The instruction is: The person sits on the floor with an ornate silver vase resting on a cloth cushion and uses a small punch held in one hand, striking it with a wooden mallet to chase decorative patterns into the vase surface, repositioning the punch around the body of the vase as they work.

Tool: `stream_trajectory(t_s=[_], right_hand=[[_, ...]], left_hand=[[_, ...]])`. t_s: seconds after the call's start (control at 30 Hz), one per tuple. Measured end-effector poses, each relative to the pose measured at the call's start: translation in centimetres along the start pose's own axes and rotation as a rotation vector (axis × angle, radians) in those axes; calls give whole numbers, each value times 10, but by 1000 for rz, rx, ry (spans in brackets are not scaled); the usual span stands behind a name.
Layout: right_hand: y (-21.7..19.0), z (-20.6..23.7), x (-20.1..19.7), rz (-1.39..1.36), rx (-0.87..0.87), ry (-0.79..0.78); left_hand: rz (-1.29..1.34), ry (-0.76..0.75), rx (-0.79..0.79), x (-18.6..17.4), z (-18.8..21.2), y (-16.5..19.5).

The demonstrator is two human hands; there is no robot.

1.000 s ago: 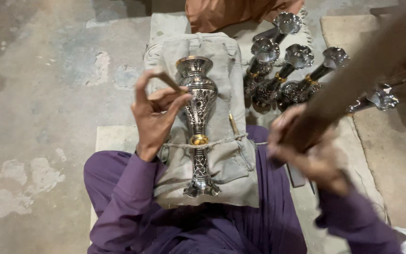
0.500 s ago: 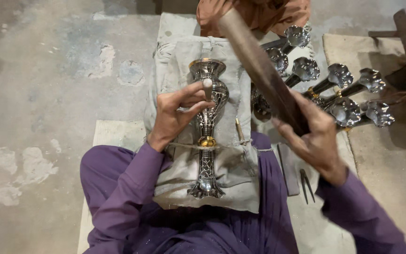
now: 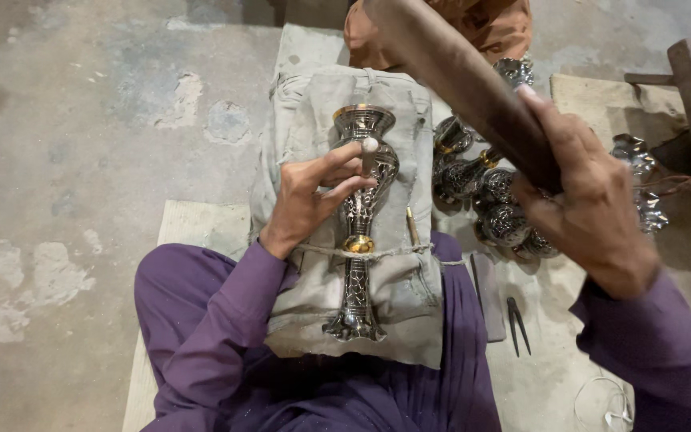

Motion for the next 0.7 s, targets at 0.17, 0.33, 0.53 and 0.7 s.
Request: stream_trajectory(t_s=[0.17, 0.33, 0.53, 0.7], right_hand=[[-20, -13, -8, 303, -120, -41], [-32, -20, -11, 425, -198, 11], [-28, -20, -7, 419, -114, -121], [-29, -19, -9, 321, -78, -99]], left_hand=[[-47, 5, 29, 0, -1, 4], [-65, -1, 47, 0, -3, 8], [-32, -10, 36, 0, -2, 7], [-39, -8, 40, 0, -3, 7]])
Point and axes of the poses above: each hand's wrist, its own z-axis away from the middle knuckle, its own x-axis out of the palm, y = z × x, the point moved 7 cm from there along -z, towards the middle knuckle, and after that the axes turned 4 degrees about z, right-handed, at the moved point
